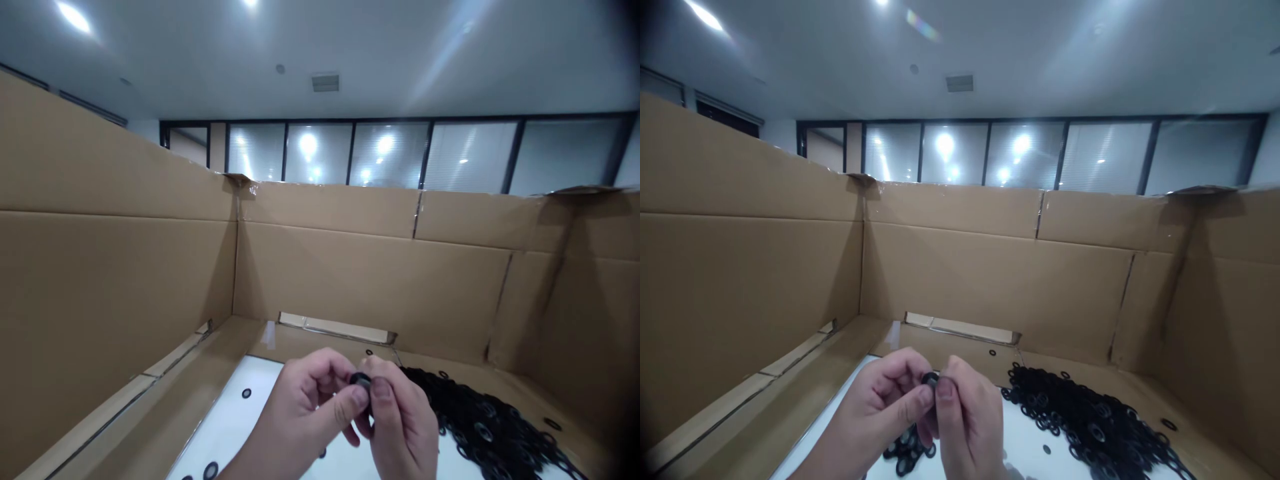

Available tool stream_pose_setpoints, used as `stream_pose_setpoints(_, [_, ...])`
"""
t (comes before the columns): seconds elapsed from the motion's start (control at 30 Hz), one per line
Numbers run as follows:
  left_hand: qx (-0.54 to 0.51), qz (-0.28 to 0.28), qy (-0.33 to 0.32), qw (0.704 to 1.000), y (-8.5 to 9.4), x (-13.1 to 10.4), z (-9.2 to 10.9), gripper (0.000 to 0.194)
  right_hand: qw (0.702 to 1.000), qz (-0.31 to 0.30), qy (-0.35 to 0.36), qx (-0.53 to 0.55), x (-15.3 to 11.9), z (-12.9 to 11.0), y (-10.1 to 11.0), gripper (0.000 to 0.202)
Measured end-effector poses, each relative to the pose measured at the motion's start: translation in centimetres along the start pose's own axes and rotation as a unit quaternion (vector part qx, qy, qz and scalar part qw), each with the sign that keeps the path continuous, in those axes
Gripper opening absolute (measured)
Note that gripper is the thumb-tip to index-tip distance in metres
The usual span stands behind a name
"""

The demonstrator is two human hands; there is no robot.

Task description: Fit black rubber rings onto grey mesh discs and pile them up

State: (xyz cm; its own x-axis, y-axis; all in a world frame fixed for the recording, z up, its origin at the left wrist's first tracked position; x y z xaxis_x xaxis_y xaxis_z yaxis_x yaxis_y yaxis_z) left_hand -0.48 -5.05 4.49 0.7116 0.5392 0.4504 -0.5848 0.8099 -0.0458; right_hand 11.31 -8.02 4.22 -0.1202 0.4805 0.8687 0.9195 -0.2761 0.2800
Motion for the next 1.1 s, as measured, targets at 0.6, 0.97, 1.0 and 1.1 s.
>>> stream_pose_setpoints(0.6, [0.151, 0.072, -0.023, 0.986, -0.1, -0.8, 1.1, 0.020, 0.999, -0.039, -0.009, 0.030, -0.3, 0.4, 0.0, 0.039])
stream_pose_setpoints(0.97, [0.158, 0.015, 0.021, 0.987, 1.1, -1.0, 1.2, 0.019, 0.995, -0.064, 0.034, -0.064, -0.3, 0.5, 0.6, 0.032])
stream_pose_setpoints(1.0, [0.147, 0.008, 0.024, 0.989, 1.1, -1.0, 1.1, 0.020, 0.994, -0.068, 0.040, -0.075, -0.3, 0.5, 0.7, 0.032])
stream_pose_setpoints(1.1, [0.129, 0.010, 0.020, 0.991, 1.1, -0.8, 0.9, 0.020, 0.992, -0.081, 0.041, -0.085, -0.2, 0.5, 0.6, 0.033])
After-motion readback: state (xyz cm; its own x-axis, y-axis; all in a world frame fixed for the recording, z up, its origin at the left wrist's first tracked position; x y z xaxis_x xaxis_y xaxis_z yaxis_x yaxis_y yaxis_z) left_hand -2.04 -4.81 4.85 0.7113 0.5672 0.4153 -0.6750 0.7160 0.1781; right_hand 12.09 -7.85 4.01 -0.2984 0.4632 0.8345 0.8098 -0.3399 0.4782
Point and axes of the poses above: each hand's wrist, its own x-axis towards the middle knuckle, its own y-axis out of the back of the hand, z = x × y, the point moved 3 cm from there along x, towards the middle knuckle, and after that the axes turned 12 degrees about -z, right-handed, at the moved point
